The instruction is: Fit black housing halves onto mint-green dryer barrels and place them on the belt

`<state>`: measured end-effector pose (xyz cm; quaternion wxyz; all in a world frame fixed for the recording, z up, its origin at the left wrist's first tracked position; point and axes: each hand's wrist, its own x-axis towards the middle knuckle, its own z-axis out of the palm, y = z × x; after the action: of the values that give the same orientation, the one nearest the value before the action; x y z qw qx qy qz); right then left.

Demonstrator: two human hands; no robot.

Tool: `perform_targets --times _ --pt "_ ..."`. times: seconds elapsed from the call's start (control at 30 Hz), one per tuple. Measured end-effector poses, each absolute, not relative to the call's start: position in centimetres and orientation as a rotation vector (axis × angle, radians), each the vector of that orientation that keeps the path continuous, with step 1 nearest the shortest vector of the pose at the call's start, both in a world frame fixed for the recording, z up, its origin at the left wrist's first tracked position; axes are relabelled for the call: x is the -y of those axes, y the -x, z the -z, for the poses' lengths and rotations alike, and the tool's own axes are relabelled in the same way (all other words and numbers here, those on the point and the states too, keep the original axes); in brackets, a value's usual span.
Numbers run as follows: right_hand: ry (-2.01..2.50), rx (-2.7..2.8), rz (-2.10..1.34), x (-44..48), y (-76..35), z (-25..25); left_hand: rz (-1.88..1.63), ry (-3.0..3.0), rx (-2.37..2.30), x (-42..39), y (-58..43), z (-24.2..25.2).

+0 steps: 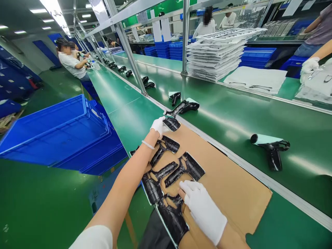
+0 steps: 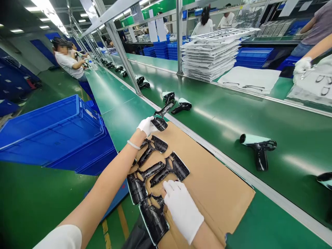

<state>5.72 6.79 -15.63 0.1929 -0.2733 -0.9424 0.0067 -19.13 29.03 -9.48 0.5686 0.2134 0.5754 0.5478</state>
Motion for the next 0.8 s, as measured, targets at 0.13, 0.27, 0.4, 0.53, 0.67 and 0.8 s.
perform_targets --times 0.13,0.27,0.4,0.53,0.67,0.8 --pt "0.788 2.768 0.046 -6.2 -4.6 17.5 -1.273 -0.388 -1.065 -26.2 19.0 8.2" --pt "0.877 2.764 0.011 -5.2 -5.8 17.4 -1.271 -0.315 -0.9 -22.9 19.6 6.9" --pt "0.982 2.725 -0.048 -4.0 -8.9 16.4 -1.285 -0.276 -0.817 -20.0 20.6 6.0" --pt "1.395 2.662 -0.432 -4.5 -8.6 13.9 -1.281 -0.255 -0.789 -17.7 21.1 5.3" --pt "1.708 2.622 -0.539 -7.1 -3.0 11.7 -1.269 -0.29 -0.799 -15.8 20.6 5.1" --pt "1.86 2.517 -0.562 -9.0 1.8 12.4 -1.256 -0.388 -0.823 -13.8 20.1 5.3"
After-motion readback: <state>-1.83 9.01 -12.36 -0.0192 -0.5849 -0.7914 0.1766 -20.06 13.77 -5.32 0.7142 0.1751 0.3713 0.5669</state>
